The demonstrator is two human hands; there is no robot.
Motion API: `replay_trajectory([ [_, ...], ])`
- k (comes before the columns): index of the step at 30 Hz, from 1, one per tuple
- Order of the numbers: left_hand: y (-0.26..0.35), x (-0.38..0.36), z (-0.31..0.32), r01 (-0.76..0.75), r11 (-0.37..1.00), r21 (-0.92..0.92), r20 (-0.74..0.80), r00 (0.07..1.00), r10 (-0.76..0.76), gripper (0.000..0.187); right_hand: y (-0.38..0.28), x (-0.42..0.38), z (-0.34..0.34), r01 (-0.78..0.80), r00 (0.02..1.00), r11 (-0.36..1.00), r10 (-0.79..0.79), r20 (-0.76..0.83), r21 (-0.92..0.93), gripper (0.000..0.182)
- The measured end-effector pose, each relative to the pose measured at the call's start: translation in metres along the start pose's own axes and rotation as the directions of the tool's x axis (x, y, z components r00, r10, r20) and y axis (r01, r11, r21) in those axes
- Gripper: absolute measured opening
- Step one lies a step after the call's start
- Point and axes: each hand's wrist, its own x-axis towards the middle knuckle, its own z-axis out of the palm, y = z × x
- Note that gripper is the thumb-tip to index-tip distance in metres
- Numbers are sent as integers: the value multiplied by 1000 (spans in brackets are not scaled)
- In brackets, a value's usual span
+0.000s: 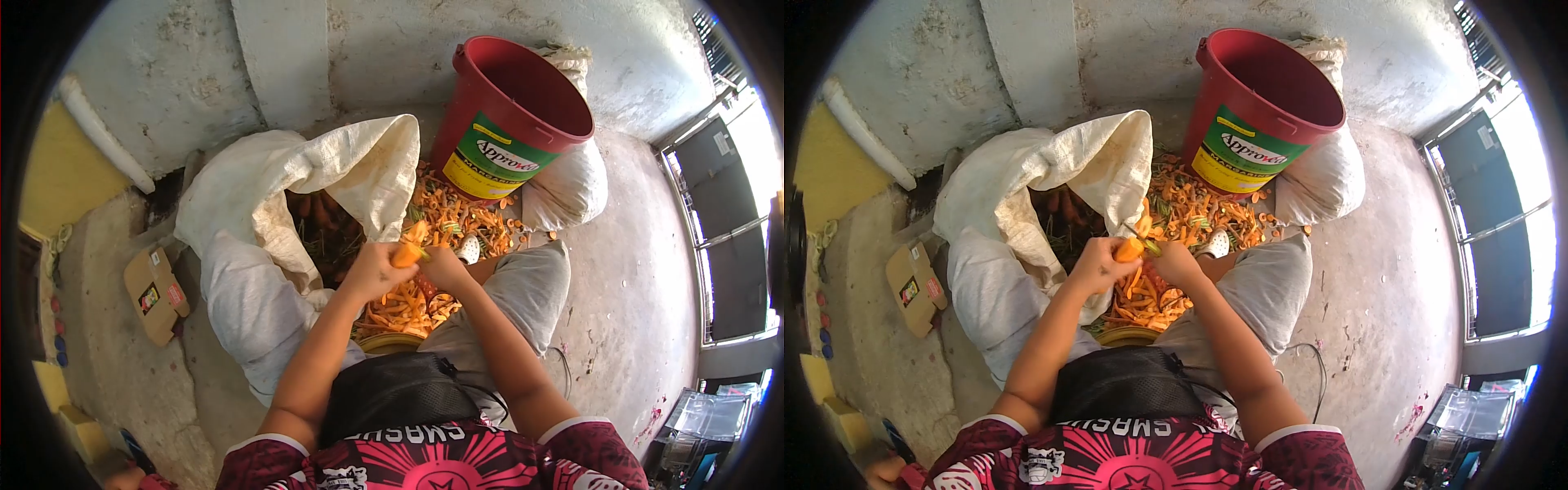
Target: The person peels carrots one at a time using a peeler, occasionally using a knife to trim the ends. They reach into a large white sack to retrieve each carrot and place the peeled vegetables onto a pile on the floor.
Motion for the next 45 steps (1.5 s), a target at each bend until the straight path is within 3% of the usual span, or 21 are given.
replay_trajectory([
  [2,26,-8,5,-52,979,-199,149,985,83,22,61,20,30,45,992,980,-21,121,-193,30],
  [4,35,-11,4,-74,972,-221,144,984,108,18,165,70,101,148,975,982,-165,148,119,32],
  [5,30,-11,3,-66,963,-261,109,989,97,18,171,77,111,211,966,977,-212,150,22,32],
  [7,17,-8,-2,-96,944,-316,77,989,127,16,151,81,112,274,951,962,-270,150,-6,31],
  [10,20,-8,-4,-66,903,-425,105,987,121,18,80,53,91,256,950,941,-288,123,220,31],
  [11,19,-7,-2,-133,894,-428,69,981,179,20,38,35,69,234,955,936,-272,116,264,29],
  [14,13,-1,5,-297,876,-381,-32,951,308,24,-23,5,48,178,972,743,-236,3,645,25],
  [17,6,-1,1,-323,904,-279,-84,946,312,25,-15,13,44,-190,959,276,-153,238,942,24],
  [20,20,-4,-16,-240,923,-301,-54,971,235,24,-3,14,12,-312,936,341,-47,348,887,28],
  [23,22,-8,-32,-126,959,-254,-65,991,113,23,-3,11,-4,-120,986,231,-82,142,965,30],
  [25,11,-5,-38,-234,954,-188,-52,972,228,27,-8,10,-11,-17,998,159,-62,27,987,30],
  [26,5,-4,-40,-287,945,-154,-43,958,284,30,-11,6,-15,-7,999,189,-46,16,982,30],
  [29,-2,-4,-38,-160,934,-321,-3,986,168,38,-16,-4,-27,5,1000,277,-22,1,961,29],
  [32,7,-7,-31,-118,987,-105,99,987,129,42,-16,-3,-11,17,999,291,-52,-2,957,30],
  [33,13,-8,-29,-74,996,-52,161,984,82,43,-14,-1,-9,18,991,390,-126,34,921,29],
  [36,-8,-7,-19,-159,975,157,10,987,159,42,-19,-2,1,176,984,757,-123,-127,630,29],
  [37,-12,-6,-18,-100,961,259,-45,992,115,41,-35,-9,-6,85,991,828,-12,-134,555,29],
  [40,-15,-2,-21,15,946,325,-92,996,15,40,-44,-17,-15,49,982,927,23,-187,373,26],
  [43,-13,-2,-19,72,925,373,-165,986,-11,39,-49,-21,-22,-83,994,965,100,-54,249,23],
  [45,-10,-1,-17,27,930,367,-200,978,51,34,-38,-15,-11,-27,996,961,50,-76,274,23],
])
